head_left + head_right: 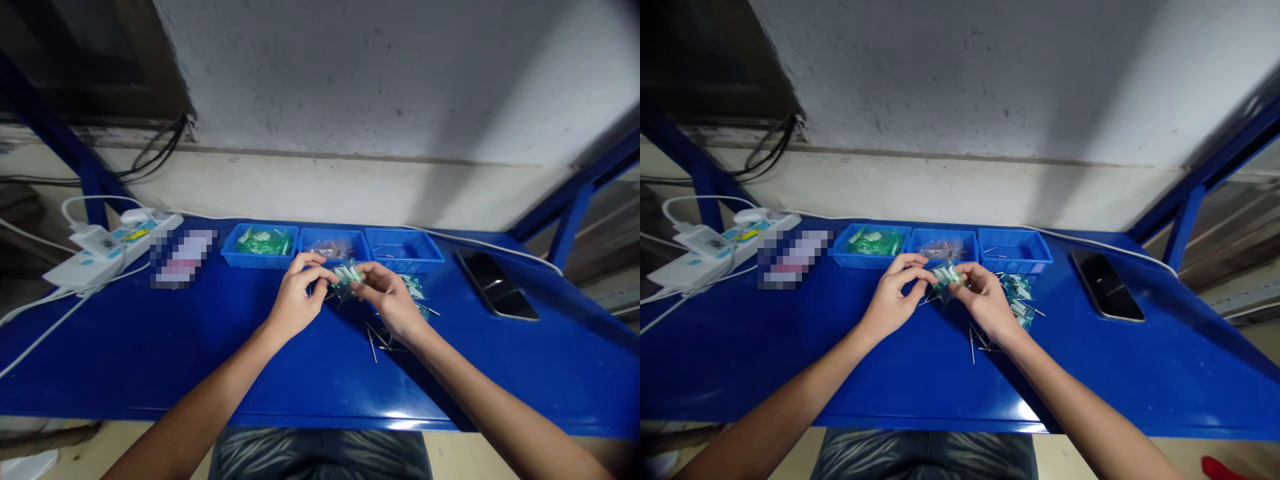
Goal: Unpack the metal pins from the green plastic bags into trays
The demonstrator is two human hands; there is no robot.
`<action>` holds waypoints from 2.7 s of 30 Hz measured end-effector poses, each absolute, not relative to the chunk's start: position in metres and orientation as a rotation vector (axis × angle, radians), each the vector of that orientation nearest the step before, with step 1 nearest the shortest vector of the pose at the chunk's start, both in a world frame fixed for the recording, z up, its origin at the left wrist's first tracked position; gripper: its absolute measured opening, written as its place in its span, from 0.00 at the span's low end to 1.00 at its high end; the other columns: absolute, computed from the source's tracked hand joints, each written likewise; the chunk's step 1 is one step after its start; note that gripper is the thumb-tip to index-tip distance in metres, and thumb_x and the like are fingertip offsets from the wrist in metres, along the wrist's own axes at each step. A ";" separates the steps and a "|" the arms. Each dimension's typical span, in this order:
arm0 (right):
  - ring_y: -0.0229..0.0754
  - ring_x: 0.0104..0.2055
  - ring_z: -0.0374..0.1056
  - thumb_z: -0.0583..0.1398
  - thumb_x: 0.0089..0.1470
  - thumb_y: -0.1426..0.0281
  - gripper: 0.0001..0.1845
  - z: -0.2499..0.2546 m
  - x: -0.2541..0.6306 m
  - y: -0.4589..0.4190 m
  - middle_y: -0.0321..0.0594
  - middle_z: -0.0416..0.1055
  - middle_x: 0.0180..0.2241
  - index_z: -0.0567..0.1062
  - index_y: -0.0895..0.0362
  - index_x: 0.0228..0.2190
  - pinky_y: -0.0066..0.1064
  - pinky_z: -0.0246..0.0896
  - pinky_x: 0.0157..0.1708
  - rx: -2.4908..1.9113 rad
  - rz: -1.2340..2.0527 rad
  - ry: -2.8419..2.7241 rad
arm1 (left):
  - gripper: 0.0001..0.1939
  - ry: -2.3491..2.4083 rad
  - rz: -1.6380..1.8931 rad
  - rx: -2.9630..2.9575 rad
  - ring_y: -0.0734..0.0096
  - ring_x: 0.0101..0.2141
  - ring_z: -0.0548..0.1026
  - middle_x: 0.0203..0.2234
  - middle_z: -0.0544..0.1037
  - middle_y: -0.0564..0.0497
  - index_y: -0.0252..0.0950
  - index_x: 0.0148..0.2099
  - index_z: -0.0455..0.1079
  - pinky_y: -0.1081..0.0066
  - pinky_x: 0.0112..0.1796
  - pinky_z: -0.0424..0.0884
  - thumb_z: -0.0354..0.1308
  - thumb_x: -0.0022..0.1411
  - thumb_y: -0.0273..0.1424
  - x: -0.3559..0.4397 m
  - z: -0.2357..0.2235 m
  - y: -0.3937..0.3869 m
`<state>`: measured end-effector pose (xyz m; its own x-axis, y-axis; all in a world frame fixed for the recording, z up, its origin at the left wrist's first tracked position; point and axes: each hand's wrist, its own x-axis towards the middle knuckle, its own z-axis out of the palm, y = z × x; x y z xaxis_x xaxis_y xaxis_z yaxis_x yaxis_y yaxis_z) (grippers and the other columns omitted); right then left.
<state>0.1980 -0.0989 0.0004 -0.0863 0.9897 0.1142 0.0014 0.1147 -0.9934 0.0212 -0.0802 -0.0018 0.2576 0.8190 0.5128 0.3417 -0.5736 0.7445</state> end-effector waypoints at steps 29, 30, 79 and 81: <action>0.43 0.42 0.65 0.53 0.53 0.78 0.19 0.000 0.196 -0.108 0.44 0.66 0.41 0.73 0.51 0.45 0.37 0.63 0.40 -1.004 0.202 -1.914 | 0.21 1.012 1.110 1.307 0.71 0.30 0.73 0.28 0.75 0.48 0.33 0.37 0.72 0.72 0.29 0.66 0.46 0.64 0.44 0.031 0.000 -0.087; 0.44 0.45 0.64 0.53 0.52 0.79 0.22 -0.001 0.196 -0.109 0.44 0.64 0.44 0.72 0.50 0.47 0.38 0.63 0.42 -0.990 0.182 -1.947 | 0.19 0.996 1.108 1.281 0.72 0.29 0.72 0.28 0.75 0.48 0.33 0.37 0.72 0.73 0.28 0.66 0.49 0.63 0.43 0.030 0.001 -0.087; 0.39 0.28 0.63 0.57 0.53 0.67 0.08 0.012 0.197 -0.108 0.37 0.68 0.26 0.75 0.55 0.32 0.32 0.60 0.32 -1.189 0.562 -1.608 | 0.08 0.983 1.227 1.981 0.67 0.40 0.70 0.39 0.71 0.48 0.38 0.41 0.70 0.68 0.37 0.67 0.53 0.61 0.32 0.027 0.006 -0.094; 0.40 0.30 0.65 0.56 0.54 0.70 0.09 0.010 0.197 -0.111 0.39 0.69 0.29 0.76 0.54 0.35 0.33 0.61 0.33 -1.150 0.398 -1.710 | 0.14 0.970 1.129 1.713 0.68 0.37 0.70 0.36 0.72 0.47 0.38 0.39 0.70 0.70 0.32 0.66 0.48 0.64 0.39 0.026 0.006 -0.091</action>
